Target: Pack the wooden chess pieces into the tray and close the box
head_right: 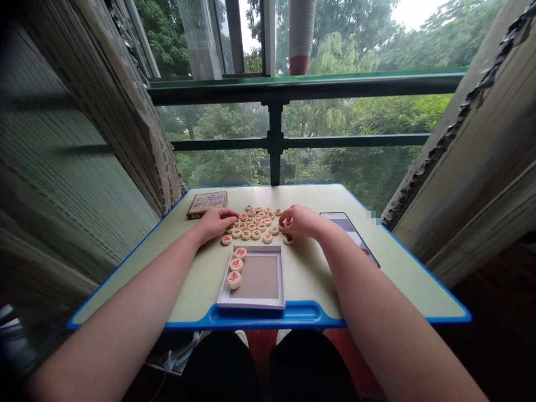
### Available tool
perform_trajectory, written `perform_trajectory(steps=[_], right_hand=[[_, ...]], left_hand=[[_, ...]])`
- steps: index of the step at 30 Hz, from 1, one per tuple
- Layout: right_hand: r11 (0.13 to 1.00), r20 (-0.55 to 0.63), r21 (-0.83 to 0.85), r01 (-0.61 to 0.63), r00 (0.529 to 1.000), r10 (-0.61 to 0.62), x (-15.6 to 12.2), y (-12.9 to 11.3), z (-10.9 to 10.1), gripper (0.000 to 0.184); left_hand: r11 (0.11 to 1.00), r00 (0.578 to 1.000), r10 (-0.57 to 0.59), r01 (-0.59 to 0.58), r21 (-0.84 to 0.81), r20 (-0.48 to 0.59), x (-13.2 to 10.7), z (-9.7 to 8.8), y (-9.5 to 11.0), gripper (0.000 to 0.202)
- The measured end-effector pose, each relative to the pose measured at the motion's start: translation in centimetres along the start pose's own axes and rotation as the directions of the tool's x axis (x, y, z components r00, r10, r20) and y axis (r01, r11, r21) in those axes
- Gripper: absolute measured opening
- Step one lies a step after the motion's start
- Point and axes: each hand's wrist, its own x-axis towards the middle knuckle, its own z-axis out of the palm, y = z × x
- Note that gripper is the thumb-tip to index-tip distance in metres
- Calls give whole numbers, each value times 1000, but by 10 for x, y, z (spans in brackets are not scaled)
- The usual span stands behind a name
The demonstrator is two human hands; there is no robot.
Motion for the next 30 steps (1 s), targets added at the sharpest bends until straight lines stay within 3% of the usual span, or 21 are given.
perform_trajectory(steps=[7, 9, 12, 14, 18, 22, 25, 30], right_hand=[[996, -104, 67, 55, 993, -48, -12, -17, -9, 23], [973, 4, 156, 171, 985, -174, -26, -32, -15, 24], [887, 199, 264, 379, 878, -435, -45, -52, -20, 21], [874, 255, 247, 419, 842, -476, -51, -60, -19, 22], [895, 277, 105, 434, 852, -445, -47, -64, -9, 21], [903, 228, 59, 425, 875, -427, -40, -64, 1, 16], [910, 173, 50, 412, 894, -414, -37, -63, 5, 16], [908, 128, 65, 414, 899, -419, -33, -60, 10, 15]], left_hand=[[1000, 1000, 5, -5, -8, -11, 0, 0, 0, 25], [1000, 1000, 7, -7, -16, -5, 0, 1, -1, 26], [999, 999, 34, -34, 14, -14, 0, 1, 0, 27], [992, 995, 88, -83, 92, -48, -1, 1, 4, 28], [930, 961, 266, -235, 283, -75, -7, -3, 16, 26], [905, 974, 221, -221, 364, 43, -19, -7, 34, 33], [885, 953, 235, -291, 363, 192, -29, -10, 48, 28], [901, 917, 125, -265, 344, 378, -40, -17, 58, 16]])
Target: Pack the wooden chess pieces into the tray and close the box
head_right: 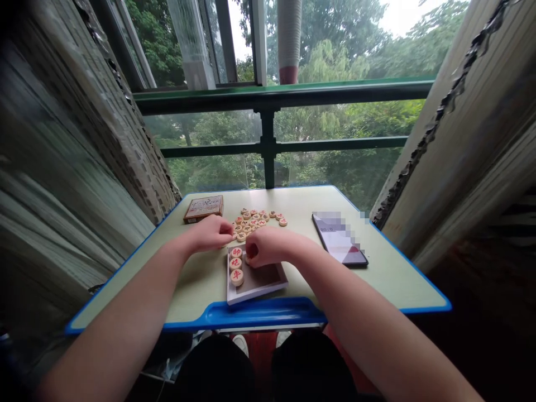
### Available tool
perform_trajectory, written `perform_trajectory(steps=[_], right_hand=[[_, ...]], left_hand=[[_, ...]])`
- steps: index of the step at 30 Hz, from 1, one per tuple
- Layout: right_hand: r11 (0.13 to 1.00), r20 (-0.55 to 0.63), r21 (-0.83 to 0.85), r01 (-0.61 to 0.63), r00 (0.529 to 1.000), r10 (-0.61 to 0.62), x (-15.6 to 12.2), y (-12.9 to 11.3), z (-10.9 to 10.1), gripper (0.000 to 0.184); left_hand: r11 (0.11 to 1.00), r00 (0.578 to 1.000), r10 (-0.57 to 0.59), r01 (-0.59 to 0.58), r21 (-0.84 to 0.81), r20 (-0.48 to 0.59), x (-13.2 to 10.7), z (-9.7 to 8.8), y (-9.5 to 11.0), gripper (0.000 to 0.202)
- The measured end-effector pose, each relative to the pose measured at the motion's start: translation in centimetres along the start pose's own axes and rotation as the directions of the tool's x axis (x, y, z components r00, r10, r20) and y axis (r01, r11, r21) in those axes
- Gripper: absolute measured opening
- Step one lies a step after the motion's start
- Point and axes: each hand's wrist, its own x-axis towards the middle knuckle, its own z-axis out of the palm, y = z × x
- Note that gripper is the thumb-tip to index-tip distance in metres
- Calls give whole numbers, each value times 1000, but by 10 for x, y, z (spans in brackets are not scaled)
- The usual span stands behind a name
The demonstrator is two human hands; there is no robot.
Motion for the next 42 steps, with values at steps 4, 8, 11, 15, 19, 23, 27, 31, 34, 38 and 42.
perform_trajectory(steps=[4, 8, 11, 15, 19, 23, 27, 31, 34, 38, 42], right_hand=[[1000, -4, 0, 11, 1000, -11, 1, 4, 1, 14], [999, 11, 31, 30, 999, -30, -1, 4, -1, 17], [998, 83, 61, 32, 996, -37, -4, 1, -3, 23], [998, 164, 62, 2, 986, -12, -8, -5, -8, 30], [996, 242, 83, 15, 970, -35, -11, -9, -14, 31], [997, 246, 63, -45, 969, 28, -13, -11, -21, 29], [998, 258, 54, -37, 966, 22, -11, -9, -18, 22], [991, 271, 113, 68, 958, -97, -6, -5, -11, 21], [987, 247, 120, 103, 960, -130, -4, -6, -7, 17], [993, 217, 88, 83, 971, -101, -4, -10, -7, 17], [996, 198, 64, 67, 977, -78, -4, -12, -6, 22]], left_hand=[[999, 994, 1, 4, -44, 109, -5, -3, -2, 16], [999, 996, -37, 40, -32, 83, -6, -2, -3, 21], [995, 993, -88, 92, -38, 81, -3, 2, -5, 22], [992, 989, -108, 114, -53, 98, -1, 7, -7, 18], [994, 991, -105, 107, -24, 81, -1, 7, -6, 17], [997, 995, -76, 75, 16, 63, 1, 6, -7, 16], [999, 998, -47, 46, 28, 38, 2, 7, -8, 15], [999, 998, -52, 52, 17, 27, 2, 7, -8, 16], [996, 996, -81, 82, -23, 45, 1, 7, -8, 17], [995, 995, -88, 90, -43, 50, 2, 8, -10, 19], [997, 997, -73, 74, -32, 29, 2, 9, -11, 18]])
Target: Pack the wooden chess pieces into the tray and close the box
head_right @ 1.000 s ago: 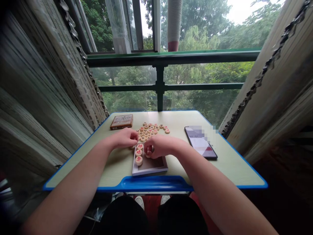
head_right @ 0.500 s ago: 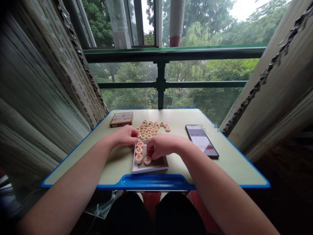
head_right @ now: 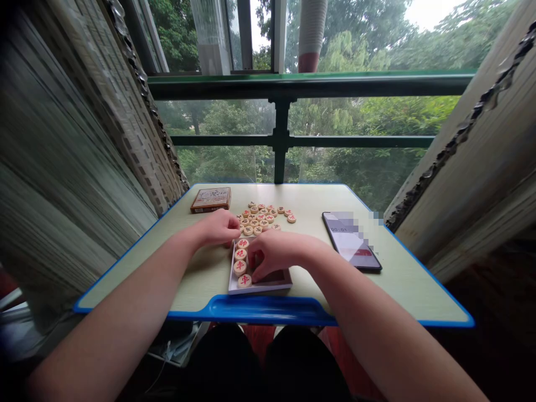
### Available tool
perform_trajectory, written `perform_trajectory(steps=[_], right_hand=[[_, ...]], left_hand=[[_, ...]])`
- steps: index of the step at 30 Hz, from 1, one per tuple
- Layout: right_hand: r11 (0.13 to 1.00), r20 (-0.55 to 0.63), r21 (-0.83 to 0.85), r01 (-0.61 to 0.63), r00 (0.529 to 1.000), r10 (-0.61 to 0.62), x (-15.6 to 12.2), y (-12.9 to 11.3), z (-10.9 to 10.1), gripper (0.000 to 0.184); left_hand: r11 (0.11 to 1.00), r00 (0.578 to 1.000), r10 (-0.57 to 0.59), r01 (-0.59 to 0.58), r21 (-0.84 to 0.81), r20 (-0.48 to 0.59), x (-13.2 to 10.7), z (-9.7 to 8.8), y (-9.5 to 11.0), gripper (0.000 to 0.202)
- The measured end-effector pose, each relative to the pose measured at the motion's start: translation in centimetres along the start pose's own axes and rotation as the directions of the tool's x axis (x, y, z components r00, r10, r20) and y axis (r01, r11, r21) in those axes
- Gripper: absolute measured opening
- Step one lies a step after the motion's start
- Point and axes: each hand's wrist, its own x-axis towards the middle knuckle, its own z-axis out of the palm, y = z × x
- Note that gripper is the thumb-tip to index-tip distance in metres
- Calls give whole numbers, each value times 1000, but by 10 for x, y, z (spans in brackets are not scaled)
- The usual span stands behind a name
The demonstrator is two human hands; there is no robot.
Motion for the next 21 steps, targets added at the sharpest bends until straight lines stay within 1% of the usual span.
perform_trajectory(steps=[3, 6, 10, 15, 17, 21], right_hand=[[1000, -17, -2, -1, 1000, 1, 0, -1, 1, 25], [1000, -7, -19, -2, 1000, 2, 0, -5, 3, 26], [998, -12, -60, 5, 1000, -6, 2, -9, 4, 26], [999, -14, -33, -12, 1000, 11, 3, -6, 6, 29], [999, -21, -33, -8, 1000, 7, 3, -3, 6, 29], [999, -33, -50, -17, 999, 15, 3, -2, 6, 29]], left_hand=[[1000, 1000, 8, -8, -5, -2, -1, -1, 2, 18], [1000, 1000, -4, 5, -8, 2, -1, -1, 3, 19], [999, 998, -36, 37, 23, -51, 0, -1, 1, 21], [992, 991, 14, 3, 128, -133, 2, 0, 0, 24], [989, 989, 34, -13, 146, -145, 3, -1, -1, 24], [990, 988, 32, -11, 138, -151, 5, -1, -2, 25]])
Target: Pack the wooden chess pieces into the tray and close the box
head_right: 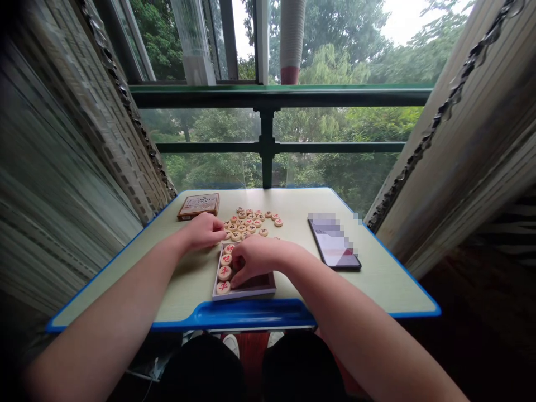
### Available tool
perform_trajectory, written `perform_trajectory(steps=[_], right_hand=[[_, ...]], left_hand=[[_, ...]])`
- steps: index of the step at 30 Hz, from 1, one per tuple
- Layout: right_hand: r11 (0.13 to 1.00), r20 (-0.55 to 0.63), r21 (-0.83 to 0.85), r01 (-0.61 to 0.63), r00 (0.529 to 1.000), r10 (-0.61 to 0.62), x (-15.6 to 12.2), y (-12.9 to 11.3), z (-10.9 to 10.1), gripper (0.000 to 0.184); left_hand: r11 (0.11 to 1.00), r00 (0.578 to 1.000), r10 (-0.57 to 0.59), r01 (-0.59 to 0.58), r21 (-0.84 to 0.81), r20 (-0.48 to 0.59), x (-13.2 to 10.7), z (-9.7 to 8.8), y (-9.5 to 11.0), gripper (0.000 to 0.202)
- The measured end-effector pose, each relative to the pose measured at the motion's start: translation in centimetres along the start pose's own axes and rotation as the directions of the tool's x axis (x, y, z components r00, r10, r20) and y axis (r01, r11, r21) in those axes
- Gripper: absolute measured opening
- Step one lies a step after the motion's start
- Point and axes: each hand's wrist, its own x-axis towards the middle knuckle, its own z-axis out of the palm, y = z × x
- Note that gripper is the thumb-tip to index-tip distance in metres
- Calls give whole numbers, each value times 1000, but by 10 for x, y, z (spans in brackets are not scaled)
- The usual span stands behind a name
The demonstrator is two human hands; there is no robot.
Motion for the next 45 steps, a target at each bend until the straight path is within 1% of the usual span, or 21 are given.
perform_trajectory(steps=[5, 12, 16, 19, 23, 27, 33, 40, 45], right_hand=[[999, 4, -29, -32, 999, 33, -1, -3, -1, 31], [999, -8, -18, -48, 999, 48, 0, -4, 0, 32], [999, -11, -23, -44, 999, 44, 1, -4, 1, 31], [997, -16, -29, -68, 998, 68, 2, -4, 2, 30], [995, -19, -28, -97, 995, 97, 1, -5, 1, 28], [997, 10, -3, -75, 997, 75, 0, -7, -1, 31], [997, -4, -10, -74, 997, 74, 2, -6, 2, 34], [999, -8, 36, -21, 1000, 21, 2, -1, 1, 34], [999, -1, -4, -33, 999, 33, 3, -5, 2, 38]], left_hand=[[1000, 1000, 4, -4, 18, -7, 1, 1, -1, 25], [1000, 1000, -8, 8, 2, -27, -1, 0, -1, 25], [1000, 1000, -9, 9, 19, -26, -1, -1, 0, 24], [999, 1000, -8, 8, 33, -22, -1, -1, 1, 24], [1000, 1000, -23, 24, 6, -20, -1, -2, 1, 23], [1000, 1000, -13, 12, -9, -23, -1, -2, 1, 24], [1000, 1000, 11, -11, -11, -25, -1, -2, 1, 24], [1000, 1000, 9, -9, -23, -8, 0, 0, -2, 25], [1000, 1000, 23, -23, -9, -11, 0, 0, -2, 25]])
